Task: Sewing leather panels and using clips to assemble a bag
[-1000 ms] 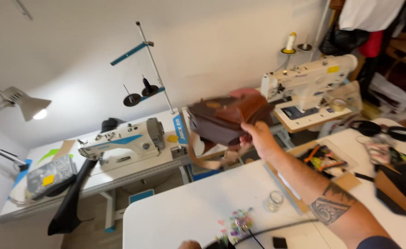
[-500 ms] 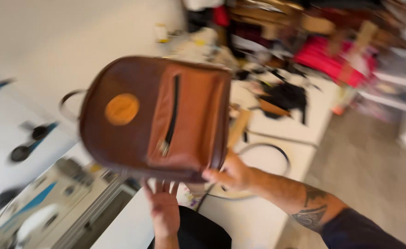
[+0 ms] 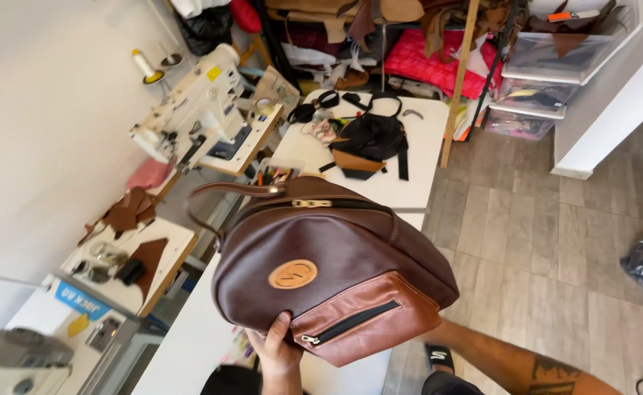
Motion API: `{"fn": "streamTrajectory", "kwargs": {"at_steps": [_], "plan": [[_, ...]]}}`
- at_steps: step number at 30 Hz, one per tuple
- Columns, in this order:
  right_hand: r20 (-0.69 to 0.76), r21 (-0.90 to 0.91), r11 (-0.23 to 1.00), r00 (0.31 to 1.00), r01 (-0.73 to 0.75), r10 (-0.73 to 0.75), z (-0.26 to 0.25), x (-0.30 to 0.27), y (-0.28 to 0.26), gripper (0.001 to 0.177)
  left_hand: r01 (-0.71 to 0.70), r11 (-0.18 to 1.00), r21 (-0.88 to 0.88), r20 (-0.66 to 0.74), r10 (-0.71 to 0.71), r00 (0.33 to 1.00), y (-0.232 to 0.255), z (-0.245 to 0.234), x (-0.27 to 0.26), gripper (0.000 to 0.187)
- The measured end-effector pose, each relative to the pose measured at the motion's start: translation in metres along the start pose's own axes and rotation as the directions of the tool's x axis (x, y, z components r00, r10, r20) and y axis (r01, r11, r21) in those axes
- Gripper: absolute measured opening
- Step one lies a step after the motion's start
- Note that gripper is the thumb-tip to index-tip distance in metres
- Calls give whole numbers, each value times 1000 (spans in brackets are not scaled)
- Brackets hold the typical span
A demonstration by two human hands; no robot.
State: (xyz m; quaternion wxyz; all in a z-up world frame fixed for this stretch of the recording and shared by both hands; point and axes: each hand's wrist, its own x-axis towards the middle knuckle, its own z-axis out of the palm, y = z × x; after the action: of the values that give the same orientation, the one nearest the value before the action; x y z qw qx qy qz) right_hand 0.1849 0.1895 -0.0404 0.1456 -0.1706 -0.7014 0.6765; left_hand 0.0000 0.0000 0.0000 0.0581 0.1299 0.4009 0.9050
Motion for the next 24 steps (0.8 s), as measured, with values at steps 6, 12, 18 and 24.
{"fn": "streamTrajectory", "kwargs": {"at_steps": [6, 12, 18, 24], "plan": [[-43, 121, 917, 921, -380, 387, -165, 43, 133, 19, 92, 982, 163, 43, -101, 994, -72, 135, 43, 111], [-146, 89, 928, 917, -362, 372, -275, 41, 214, 16, -350, 753, 557, 293, 215, 931, -193, 154, 154, 96], [-260, 34, 866, 832, -499, 490, -350, 30, 176, 13, -203, 693, 692, 160, 127, 979, -219, 225, 242, 87], [-393, -104, 690, 667, -716, 633, -411, 41, 148, 20, -111, 922, 371, 53, 99, 994, -278, 284, 328, 85]]}}
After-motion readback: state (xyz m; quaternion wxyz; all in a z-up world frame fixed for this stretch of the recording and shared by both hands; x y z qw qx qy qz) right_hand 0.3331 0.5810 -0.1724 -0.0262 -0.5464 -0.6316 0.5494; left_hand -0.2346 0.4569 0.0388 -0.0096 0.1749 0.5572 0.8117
